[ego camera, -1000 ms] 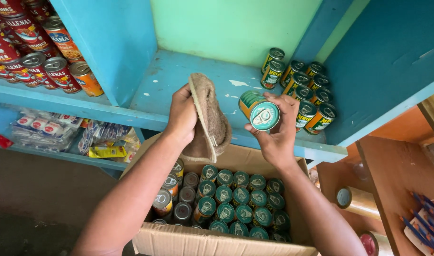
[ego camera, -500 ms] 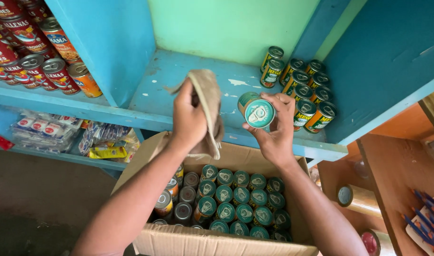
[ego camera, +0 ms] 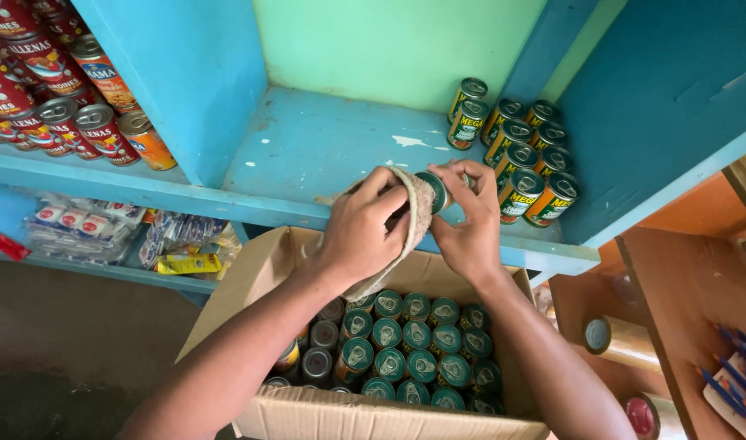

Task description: Wiping canned goods with a cloth and arranging them on store shelves.

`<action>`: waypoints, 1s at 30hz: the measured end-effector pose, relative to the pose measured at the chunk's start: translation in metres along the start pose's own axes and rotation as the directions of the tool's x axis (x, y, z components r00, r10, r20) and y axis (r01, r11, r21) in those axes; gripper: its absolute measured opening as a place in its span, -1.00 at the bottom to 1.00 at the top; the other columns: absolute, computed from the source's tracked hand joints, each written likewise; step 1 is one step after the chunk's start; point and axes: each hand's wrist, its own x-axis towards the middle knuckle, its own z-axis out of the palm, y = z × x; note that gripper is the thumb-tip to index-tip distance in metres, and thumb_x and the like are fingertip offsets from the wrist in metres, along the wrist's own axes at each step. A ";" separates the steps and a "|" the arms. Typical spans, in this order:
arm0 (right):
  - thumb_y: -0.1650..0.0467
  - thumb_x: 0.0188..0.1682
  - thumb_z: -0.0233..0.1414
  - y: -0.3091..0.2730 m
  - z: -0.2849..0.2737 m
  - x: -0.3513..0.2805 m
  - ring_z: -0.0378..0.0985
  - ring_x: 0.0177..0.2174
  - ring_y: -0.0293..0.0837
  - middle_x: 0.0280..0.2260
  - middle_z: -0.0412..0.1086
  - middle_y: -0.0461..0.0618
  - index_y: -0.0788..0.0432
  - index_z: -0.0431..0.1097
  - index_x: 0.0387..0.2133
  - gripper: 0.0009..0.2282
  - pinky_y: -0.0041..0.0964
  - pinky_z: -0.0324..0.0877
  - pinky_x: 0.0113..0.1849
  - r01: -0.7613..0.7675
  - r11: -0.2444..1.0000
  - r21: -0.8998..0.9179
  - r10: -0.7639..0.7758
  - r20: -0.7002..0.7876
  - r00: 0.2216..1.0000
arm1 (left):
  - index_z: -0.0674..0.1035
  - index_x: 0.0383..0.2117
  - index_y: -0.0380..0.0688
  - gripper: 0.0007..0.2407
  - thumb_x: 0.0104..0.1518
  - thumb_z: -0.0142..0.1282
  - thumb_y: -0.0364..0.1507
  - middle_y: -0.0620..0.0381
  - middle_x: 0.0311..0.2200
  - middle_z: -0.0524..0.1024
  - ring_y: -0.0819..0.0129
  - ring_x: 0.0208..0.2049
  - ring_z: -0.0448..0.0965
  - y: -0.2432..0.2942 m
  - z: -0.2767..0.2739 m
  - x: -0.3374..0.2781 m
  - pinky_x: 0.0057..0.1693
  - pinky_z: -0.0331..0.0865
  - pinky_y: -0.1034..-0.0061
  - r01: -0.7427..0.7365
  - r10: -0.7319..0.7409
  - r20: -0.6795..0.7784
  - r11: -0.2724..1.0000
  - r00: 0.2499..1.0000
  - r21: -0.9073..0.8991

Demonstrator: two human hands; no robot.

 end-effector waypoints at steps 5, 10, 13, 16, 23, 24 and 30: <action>0.71 -0.24 0.24 0.003 -0.001 -0.003 0.41 0.06 0.38 -0.06 0.22 0.16 0.20 0.50 0.02 -0.50 0.32 0.38 0.04 0.020 0.996 -0.083 -0.021 -0.018 1.000 | 0.56 -0.43 -0.06 -0.95 0.13 0.17 -0.42 0.08 -0.37 0.47 -0.21 -0.41 0.60 0.007 -0.008 0.004 -0.32 0.51 -0.02 0.098 -0.099 0.126 0.995 0.987 0.010; 0.70 -0.33 0.24 0.012 0.002 -0.008 0.44 0.04 0.31 -0.08 0.24 0.12 0.12 0.54 0.00 -0.46 0.19 0.38 0.03 0.073 0.976 -0.204 -0.086 -0.056 0.995 | 0.57 -0.54 -0.10 -0.87 0.16 0.12 -0.43 0.02 -0.53 0.54 -0.16 -0.36 0.63 0.004 -0.003 0.006 -0.30 0.49 0.13 0.214 -0.175 0.230 0.964 0.957 -0.158; 0.69 -0.39 0.23 0.016 0.001 -0.007 0.44 0.05 0.26 -0.07 0.27 0.09 0.04 0.56 -0.01 -0.41 0.10 0.36 0.03 0.140 0.933 -0.331 -0.168 -0.059 0.984 | 0.64 -0.63 0.06 -0.80 0.17 0.16 -0.34 0.19 -0.69 0.62 0.19 -0.47 0.71 0.004 0.000 0.000 -0.25 0.52 0.40 0.517 -0.398 0.367 0.793 0.841 -0.323; 0.72 -0.34 0.24 0.019 -0.003 -0.004 0.44 -0.03 0.30 -0.11 0.31 0.21 0.06 0.58 -0.02 -0.45 0.16 0.35 0.03 0.132 0.933 -0.335 -0.167 -0.077 0.983 | 0.73 -0.26 -0.01 -0.85 0.18 0.11 -0.40 0.04 -0.24 0.72 0.18 -0.05 0.67 -0.009 0.013 -0.014 0.09 0.49 0.24 0.644 -0.448 0.463 0.556 0.764 -0.525; 0.61 -0.28 0.39 0.018 -0.014 0.005 0.44 0.06 0.21 -0.04 0.25 0.20 0.37 0.38 0.07 -0.43 0.05 0.39 0.08 0.007 1.000 0.027 -0.004 -0.118 0.993 | 0.45 0.22 -0.20 -0.59 0.21 0.06 -0.42 -0.26 0.09 0.50 -0.09 0.14 0.45 0.012 -0.004 0.015 0.31 0.28 0.02 0.544 -0.578 0.319 0.267 0.751 -0.796; 0.56 -0.26 0.41 0.020 -0.014 0.004 0.41 0.09 0.18 -0.01 0.22 0.20 0.40 0.31 0.11 -0.38 0.01 0.38 0.11 -0.013 0.989 0.145 0.029 -0.113 0.993 | 0.41 0.28 -0.09 -0.56 0.24 0.04 -0.36 -0.27 0.05 0.52 -0.09 0.06 0.51 0.012 -0.009 0.020 0.28 0.30 0.03 0.577 -0.667 0.301 0.236 0.682 -0.782; 0.43 -0.25 0.41 0.018 -0.012 0.005 0.42 0.10 0.24 -0.03 0.19 0.19 0.41 0.23 0.05 -0.37 0.07 0.37 0.13 0.137 0.962 0.237 -0.108 -0.131 0.985 | 0.49 0.16 -0.15 -0.65 0.23 -0.03 -0.51 -0.14 0.18 0.44 0.10 0.24 0.34 -0.022 0.009 0.002 0.37 0.22 0.09 0.536 -0.735 0.099 0.387 0.671 -0.750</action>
